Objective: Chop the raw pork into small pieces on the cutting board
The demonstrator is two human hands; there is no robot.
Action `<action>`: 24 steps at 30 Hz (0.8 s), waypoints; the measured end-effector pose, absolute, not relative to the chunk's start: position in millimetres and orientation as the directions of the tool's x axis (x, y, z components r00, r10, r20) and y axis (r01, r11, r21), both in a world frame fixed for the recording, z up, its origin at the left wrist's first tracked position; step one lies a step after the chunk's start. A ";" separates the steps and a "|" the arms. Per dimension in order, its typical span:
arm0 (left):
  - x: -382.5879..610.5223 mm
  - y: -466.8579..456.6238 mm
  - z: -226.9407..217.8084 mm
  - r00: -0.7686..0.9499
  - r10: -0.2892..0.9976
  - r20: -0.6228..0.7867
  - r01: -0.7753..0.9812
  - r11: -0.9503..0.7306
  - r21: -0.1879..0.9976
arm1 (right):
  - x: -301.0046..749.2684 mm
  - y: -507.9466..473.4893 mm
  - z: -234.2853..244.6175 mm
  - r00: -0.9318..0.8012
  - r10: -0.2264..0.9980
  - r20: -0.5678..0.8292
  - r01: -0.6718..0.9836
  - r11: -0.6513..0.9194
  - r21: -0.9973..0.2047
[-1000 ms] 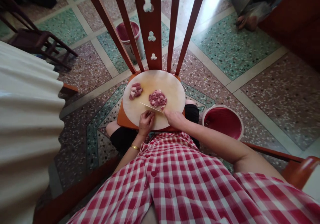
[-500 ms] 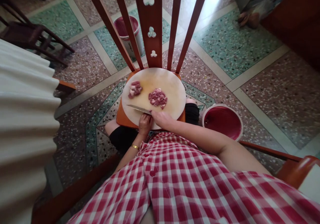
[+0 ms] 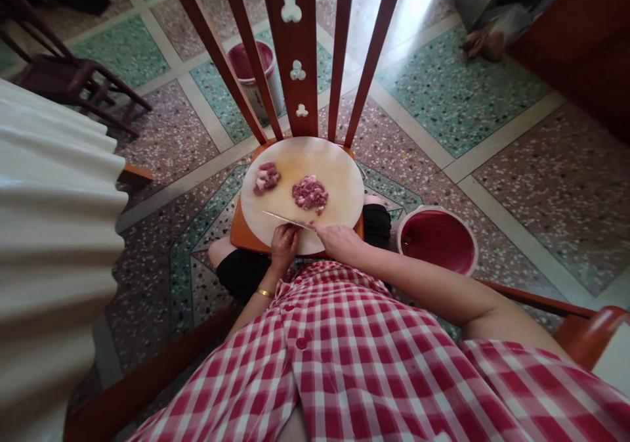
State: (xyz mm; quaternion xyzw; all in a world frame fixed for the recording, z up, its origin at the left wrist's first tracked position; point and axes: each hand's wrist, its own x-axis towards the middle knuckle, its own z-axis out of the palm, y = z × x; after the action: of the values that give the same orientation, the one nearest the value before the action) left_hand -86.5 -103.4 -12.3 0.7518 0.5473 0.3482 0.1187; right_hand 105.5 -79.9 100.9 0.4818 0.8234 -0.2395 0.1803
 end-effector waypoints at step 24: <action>-87.9 -99.1 -23.9 0.142 0.913 0.382 0.809 -0.329 0.486 | 85.1 -60.0 76.0 -0.579 0.710 -0.402 0.816 0.506 -0.281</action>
State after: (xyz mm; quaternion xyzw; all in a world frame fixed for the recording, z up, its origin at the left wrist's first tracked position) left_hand -87.9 -99.1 -23.9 0.7512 0.5732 0.3169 0.0820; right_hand 85.1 -60.0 76.0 0.4436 0.8597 -0.2242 0.1181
